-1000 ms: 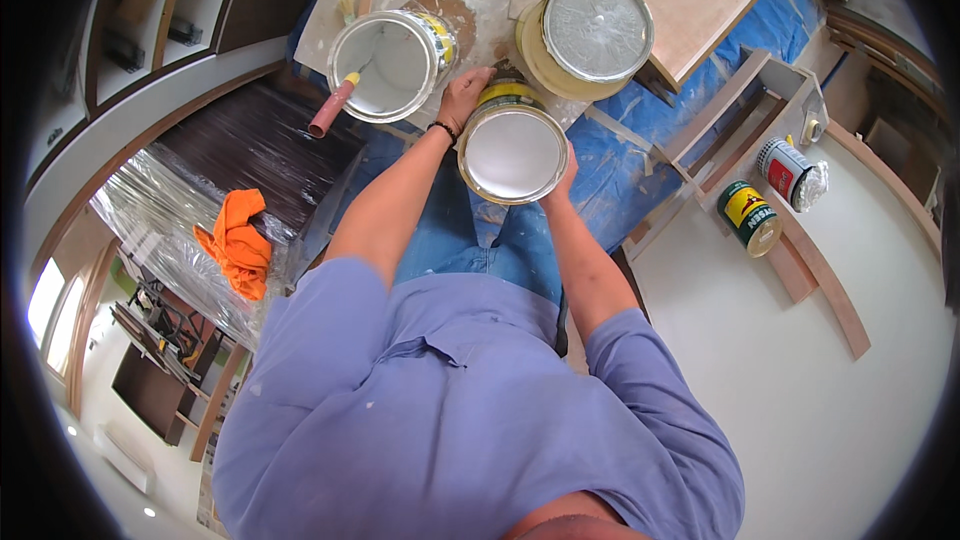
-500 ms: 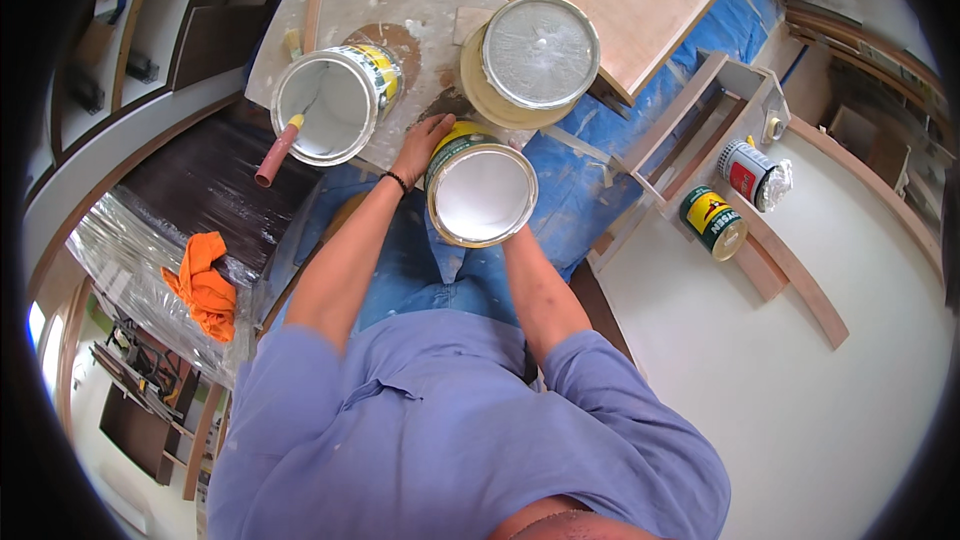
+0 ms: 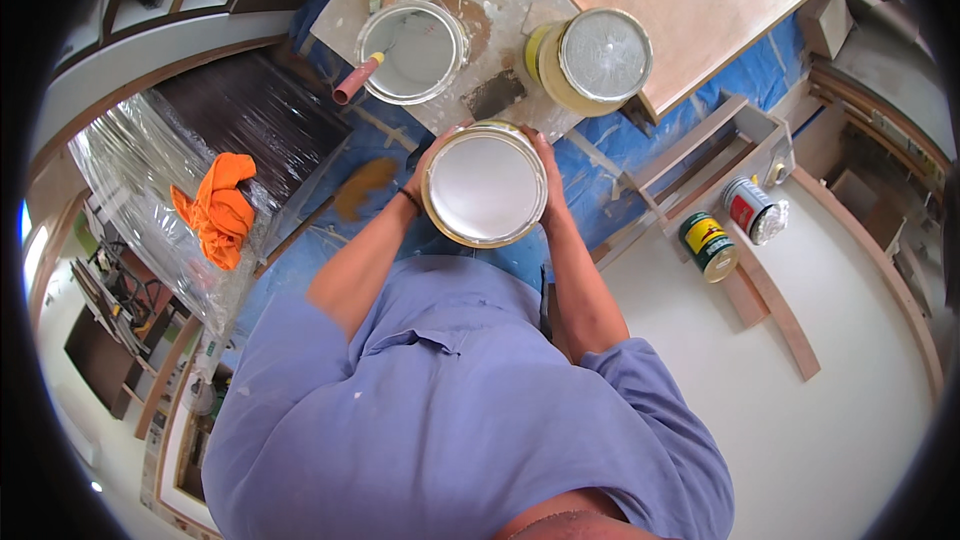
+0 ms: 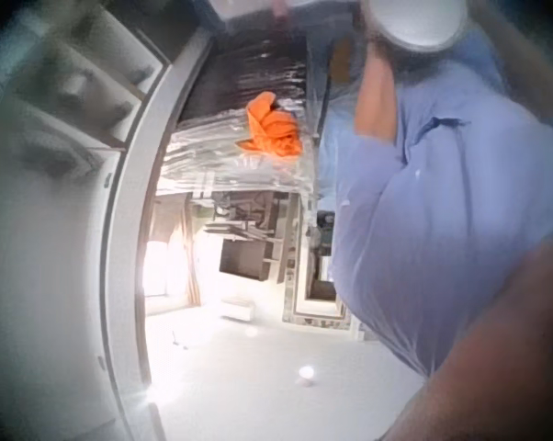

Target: The person retrieves a bag from a shelf, then assembles a paint roller by inserting a wooden stick into the roller sleeve. They move a large board to a work surface, open paint cans, and stir the paint with the roller. The person pours paint from one can into another and continues mixing.

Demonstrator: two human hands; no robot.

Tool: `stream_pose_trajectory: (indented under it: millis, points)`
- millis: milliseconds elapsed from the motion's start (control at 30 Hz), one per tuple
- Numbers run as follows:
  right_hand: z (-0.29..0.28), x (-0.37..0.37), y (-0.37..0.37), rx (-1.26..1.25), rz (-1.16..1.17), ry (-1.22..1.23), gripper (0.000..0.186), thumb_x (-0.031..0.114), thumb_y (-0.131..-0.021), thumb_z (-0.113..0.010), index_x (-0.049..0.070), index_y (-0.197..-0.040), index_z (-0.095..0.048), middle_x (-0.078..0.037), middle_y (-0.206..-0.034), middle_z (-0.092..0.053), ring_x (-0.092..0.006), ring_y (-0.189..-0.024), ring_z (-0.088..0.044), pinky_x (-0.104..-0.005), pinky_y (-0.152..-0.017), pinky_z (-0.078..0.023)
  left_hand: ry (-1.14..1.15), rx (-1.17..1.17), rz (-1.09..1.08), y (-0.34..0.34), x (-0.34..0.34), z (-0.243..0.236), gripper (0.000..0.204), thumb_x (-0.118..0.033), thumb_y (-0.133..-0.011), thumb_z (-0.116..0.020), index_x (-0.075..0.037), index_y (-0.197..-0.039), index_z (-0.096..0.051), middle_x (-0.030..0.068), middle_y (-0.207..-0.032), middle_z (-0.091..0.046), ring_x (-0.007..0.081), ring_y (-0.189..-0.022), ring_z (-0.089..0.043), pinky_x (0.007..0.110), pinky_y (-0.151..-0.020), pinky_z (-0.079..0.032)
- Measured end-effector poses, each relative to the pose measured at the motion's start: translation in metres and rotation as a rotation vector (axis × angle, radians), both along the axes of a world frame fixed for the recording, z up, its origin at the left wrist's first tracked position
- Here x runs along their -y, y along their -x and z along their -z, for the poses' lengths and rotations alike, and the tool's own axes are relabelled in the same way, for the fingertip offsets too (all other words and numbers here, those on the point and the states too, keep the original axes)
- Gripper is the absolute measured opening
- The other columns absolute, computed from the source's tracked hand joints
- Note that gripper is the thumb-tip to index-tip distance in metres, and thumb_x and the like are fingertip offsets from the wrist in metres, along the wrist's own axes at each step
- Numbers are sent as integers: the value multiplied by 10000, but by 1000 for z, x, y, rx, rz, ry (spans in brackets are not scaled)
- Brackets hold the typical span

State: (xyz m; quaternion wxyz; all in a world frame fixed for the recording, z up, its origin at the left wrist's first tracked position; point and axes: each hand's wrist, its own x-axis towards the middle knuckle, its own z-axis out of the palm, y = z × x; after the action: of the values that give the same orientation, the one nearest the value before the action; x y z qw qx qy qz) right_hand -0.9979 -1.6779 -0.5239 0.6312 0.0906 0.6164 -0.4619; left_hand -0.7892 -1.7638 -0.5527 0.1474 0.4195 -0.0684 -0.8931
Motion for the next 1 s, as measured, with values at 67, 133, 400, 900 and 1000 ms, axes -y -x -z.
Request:
stream_pose_trajectory:
  millis: [67,133,400,900,1000]
  points:
    - [2,2,-2,39,-74,94,623,498,-1116,-454,29,-1519,-536,-141,-1484,-591,-237,-1355,-555,-367,-1169,-411,56,-14,-24,-20,-12,-6,595,-510,-1117,-449,-143,-1585,-468,54,-1479,-622,214,-1325,-616,396,-1100,-516]
    - [-8,20,-4,122,-146,94,619,508,-1114,-452,34,-1494,-563,-125,-1485,-596,-235,-1343,-563,-365,-1176,-398,35,5,-79,-30,-15,-12,605,-533,-1109,-444,-153,-1579,-475,51,-1477,-624,214,-1326,-617,405,-1094,-521]
    - [-36,82,-1,-22,-420,-84,555,501,-1079,-451,103,-1421,-633,-45,-1366,-684,-175,-1266,-609,-349,-1103,-440,-125,191,-131,-29,-4,-25,650,-625,-1076,-427,-193,-1554,-505,40,-1465,-635,214,-1330,-619,442,-1069,-539]
    - [-83,127,-4,-83,-513,-239,630,530,-1089,-412,90,-1514,-562,-82,-1490,-620,-212,-1346,-589,-367,-1123,-471,-313,-50,197,-42,30,-31,834,-772,-1006,-388,-234,-1644,-365,76,-1732,-291,396,-1558,-316,806,-1141,-274]
    - [-78,123,-3,-56,-494,-255,632,523,-1098,-406,77,-1520,-554,-90,-1495,-616,-214,-1353,-586,-372,-1137,-467,-328,-70,247,-44,37,-34,848,-779,-1005,-375,-232,-1652,-349,84,-1740,-276,404,-1564,-300,793,-1148,-280]
